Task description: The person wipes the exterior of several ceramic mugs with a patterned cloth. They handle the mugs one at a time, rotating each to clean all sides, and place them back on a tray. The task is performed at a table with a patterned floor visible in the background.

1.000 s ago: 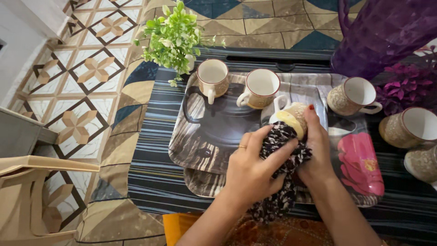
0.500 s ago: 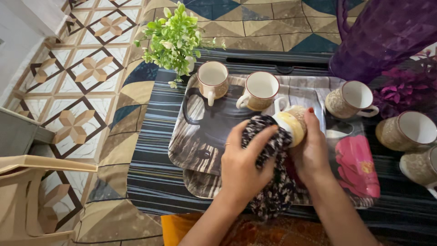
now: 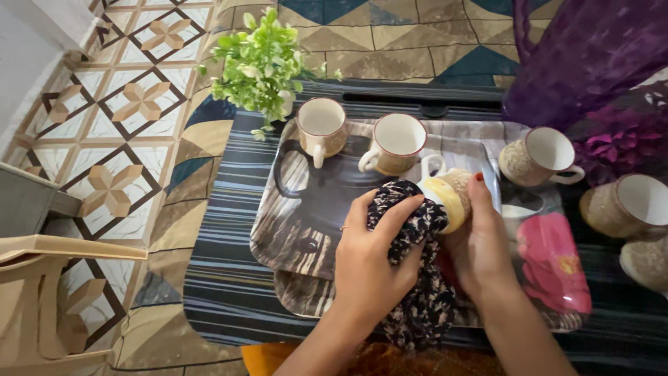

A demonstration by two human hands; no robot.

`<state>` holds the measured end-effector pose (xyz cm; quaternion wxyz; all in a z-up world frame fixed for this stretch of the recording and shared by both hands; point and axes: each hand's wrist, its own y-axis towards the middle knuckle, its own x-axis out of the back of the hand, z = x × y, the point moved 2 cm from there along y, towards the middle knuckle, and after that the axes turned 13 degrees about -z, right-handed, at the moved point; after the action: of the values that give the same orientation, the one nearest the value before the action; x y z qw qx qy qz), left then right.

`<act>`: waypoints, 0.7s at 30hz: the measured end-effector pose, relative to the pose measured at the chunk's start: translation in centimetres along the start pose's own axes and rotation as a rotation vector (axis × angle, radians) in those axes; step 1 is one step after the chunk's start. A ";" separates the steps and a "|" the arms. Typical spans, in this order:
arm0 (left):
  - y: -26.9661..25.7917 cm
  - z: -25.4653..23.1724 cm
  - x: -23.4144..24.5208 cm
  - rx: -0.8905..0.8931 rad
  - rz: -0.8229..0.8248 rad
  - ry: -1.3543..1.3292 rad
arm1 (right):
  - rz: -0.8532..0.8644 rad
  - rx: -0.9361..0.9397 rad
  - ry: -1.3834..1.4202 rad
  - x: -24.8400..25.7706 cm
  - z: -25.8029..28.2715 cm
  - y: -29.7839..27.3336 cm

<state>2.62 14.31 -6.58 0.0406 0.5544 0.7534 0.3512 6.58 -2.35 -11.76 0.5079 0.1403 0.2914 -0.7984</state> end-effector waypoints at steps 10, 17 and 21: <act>0.3 -0.1 -0.2 -0.044 0.027 -0.017 | -0.064 0.003 -0.008 0.6 -0.5 0.6; -0.3 -0.1 0.1 -0.175 0.064 -0.002 | -0.038 0.007 -0.038 0.5 -0.2 0.2; 0.1 0.5 -0.3 -0.025 -0.012 0.000 | -0.052 -0.047 0.007 0.5 -0.2 0.2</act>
<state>3.00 14.29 -7.00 0.0497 0.5493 0.7523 0.3604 6.53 -2.66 -12.20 0.4889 0.1237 0.3153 -0.8039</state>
